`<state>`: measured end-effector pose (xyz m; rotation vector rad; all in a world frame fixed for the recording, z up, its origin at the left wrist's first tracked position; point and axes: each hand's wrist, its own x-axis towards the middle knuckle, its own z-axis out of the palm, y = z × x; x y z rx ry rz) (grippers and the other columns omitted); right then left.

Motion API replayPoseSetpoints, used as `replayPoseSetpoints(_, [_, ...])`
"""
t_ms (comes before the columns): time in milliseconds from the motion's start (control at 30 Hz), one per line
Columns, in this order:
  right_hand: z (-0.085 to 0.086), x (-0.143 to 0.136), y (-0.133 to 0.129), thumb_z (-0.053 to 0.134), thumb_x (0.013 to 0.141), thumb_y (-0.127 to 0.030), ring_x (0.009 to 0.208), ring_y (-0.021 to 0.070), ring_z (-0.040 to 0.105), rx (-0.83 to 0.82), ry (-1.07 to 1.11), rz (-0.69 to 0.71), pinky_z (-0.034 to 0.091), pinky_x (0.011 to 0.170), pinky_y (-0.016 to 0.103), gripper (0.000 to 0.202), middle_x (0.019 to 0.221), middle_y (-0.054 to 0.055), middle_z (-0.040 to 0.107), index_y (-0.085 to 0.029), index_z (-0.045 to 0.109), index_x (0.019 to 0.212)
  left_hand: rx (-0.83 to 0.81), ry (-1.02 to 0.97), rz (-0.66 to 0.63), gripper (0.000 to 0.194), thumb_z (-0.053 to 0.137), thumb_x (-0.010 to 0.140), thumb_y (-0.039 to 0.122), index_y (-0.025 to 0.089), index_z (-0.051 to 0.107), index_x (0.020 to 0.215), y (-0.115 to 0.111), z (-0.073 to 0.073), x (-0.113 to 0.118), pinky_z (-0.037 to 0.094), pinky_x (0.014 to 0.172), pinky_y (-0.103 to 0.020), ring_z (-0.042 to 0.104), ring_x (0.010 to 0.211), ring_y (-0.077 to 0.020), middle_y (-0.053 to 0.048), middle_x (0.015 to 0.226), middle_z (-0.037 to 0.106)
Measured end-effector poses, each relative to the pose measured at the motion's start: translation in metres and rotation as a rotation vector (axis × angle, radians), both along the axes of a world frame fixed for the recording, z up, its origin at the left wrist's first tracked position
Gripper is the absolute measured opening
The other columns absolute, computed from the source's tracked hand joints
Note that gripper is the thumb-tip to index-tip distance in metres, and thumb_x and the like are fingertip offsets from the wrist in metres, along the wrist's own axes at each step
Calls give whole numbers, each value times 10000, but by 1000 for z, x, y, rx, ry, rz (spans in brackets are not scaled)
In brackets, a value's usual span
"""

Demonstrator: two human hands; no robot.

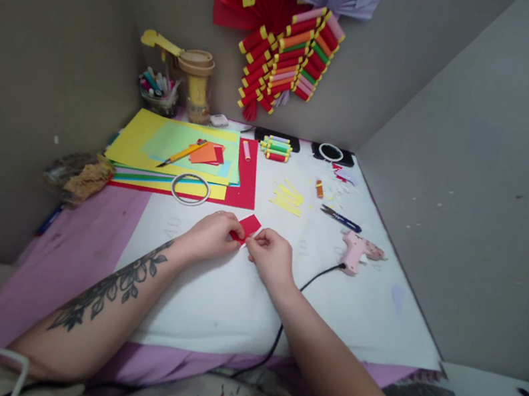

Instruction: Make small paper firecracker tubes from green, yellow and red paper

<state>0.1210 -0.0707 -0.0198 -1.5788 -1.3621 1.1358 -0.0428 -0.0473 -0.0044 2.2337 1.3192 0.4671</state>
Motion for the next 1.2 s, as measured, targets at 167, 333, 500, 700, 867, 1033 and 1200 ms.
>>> replayPoseSetpoints(167, [1, 0, 0, 595, 665, -279, 449, 151, 602, 18, -22, -1, 431, 444, 219, 132, 503, -31, 598, -218, 501, 595, 3, 0, -11, 149, 574, 739, 223, 194, 702, 807, 0, 1, -1, 441, 740, -257, 592, 813, -177, -41, 824, 662])
replayPoseSetpoints(333, [1, 0, 0, 592, 670, -283, 451, 153, 600, 28, -24, 2, 434, 455, 224, 134, 490, -32, 594, -220, 502, 594, -6, 4, -11, 151, 574, 740, 231, 193, 704, 807, 1, 1, -1, 443, 743, -262, 591, 816, -180, -43, 826, 662])
replayPoseSetpoints(500, [2, -1, 0, 598, 660, -279, 448, 153, 595, 9, -16, -8, 435, 449, 225, 130, 502, -30, 596, -220, 503, 593, -4, 3, -12, 148, 580, 736, 234, 195, 702, 809, 1, 0, -1, 442, 749, -267, 588, 822, -185, -44, 825, 660])
replayPoseSetpoints(700, [0, -1, 0, 601, 663, -286, 454, 155, 597, 4, -6, -13, 435, 441, 223, 132, 509, -26, 593, -218, 508, 598, 4, 12, 10, 141, 584, 743, 269, 193, 687, 801, -2, 2, 1, 446, 752, -279, 587, 826, -193, -48, 838, 656])
replayPoseSetpoints(867, [1, 0, 0, 605, 662, -291, 466, 162, 608, 7, -7, -9, 437, 456, 229, 144, 513, -22, 603, -220, 501, 593, -5, 36, 58, 136, 581, 729, 263, 199, 675, 803, -5, 2, 4, 440, 759, -296, 582, 850, -208, -51, 883, 660])
replayPoseSetpoints(1033, [2, 0, -1, 602, 668, -284, 469, 160, 612, 23, -27, -7, 432, 468, 225, 135, 495, -27, 603, -217, 511, 593, -4, 38, 52, 135, 571, 730, 260, 201, 669, 802, -4, 1, 4, 431, 743, -295, 574, 834, -203, -44, 868, 654])
replayPoseSetpoints(1200, [0, -1, 0, 605, 669, -284, 450, 152, 598, 18, -12, -21, 411, 447, 214, 146, 457, -41, 576, -214, 507, 587, -3, 29, 55, 140, 551, 744, 238, 207, 676, 800, -3, 0, 3, 428, 732, -276, 573, 818, -185, -33, 849, 652])
